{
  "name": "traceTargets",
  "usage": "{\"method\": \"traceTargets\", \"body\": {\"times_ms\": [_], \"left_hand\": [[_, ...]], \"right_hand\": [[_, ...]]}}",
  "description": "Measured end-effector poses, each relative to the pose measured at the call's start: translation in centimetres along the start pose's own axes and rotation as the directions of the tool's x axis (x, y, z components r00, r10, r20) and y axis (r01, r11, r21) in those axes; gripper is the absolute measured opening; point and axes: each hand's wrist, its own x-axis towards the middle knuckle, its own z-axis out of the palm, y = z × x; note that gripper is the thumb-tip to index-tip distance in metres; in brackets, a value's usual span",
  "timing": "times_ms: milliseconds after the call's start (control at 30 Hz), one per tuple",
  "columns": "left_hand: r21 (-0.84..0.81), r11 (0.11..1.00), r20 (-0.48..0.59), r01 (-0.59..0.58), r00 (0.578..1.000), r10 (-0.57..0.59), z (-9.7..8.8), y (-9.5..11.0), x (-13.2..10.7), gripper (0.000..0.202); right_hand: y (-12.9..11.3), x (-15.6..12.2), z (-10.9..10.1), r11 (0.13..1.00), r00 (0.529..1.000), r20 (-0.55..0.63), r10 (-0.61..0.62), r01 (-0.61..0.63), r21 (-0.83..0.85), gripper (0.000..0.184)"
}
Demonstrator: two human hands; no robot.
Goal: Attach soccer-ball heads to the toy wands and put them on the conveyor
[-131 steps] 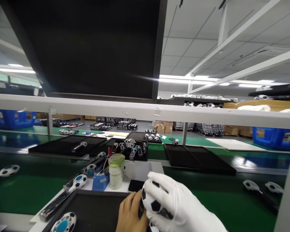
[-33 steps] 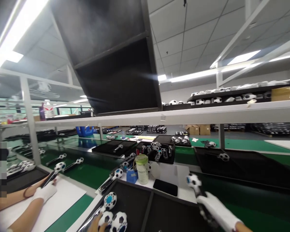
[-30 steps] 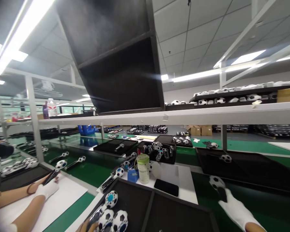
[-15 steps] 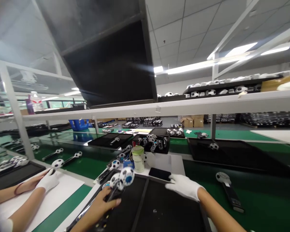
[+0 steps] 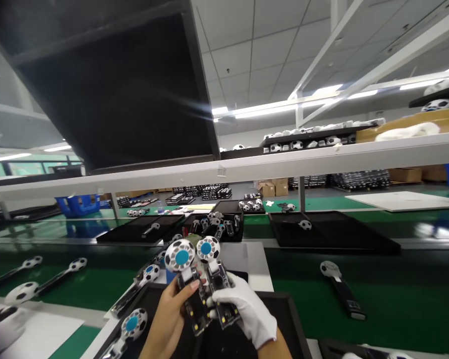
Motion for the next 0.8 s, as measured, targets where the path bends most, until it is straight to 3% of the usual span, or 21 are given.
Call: {"method": "traceTargets", "body": {"times_ms": [233, 367, 500, 733, 800], "left_hand": [[0.020, 0.991, 0.051, 0.134, 0.989, -0.135, 0.1, -0.5, -0.5, 0.042], [0.021, 0.992, 0.003, 0.125, 0.992, -0.125, -0.2, 0.2, -0.7, 0.056], [0.068, 0.986, 0.048, 0.155, 0.986, -0.159, -0.5, 0.5, -0.8, 0.065], [0.111, 0.986, 0.029, 0.128, 0.991, -0.132, 0.0, 0.2, -0.8, 0.059], [0.132, 0.990, 0.015, 0.058, 0.998, -0.061, 0.0, 0.1, -0.8, 0.052]], "right_hand": [[0.5, 0.7, -0.8, 0.998, 0.989, -0.144, 0.031, -0.022, 0.065, 0.038], [0.8, 0.6, -0.1, 0.998, 0.984, -0.180, -0.001, 0.011, 0.055, 0.036], [1.0, 0.1, 0.7, 0.998, 0.980, -0.191, -0.049, 0.043, -0.034, 0.040], [1.0, -1.0, 1.2, 0.970, 0.960, -0.216, -0.178, 0.133, -0.205, 0.034], [0.8, -1.3, 1.4, 0.956, 0.951, -0.219, -0.218, 0.163, -0.242, 0.033]]}}
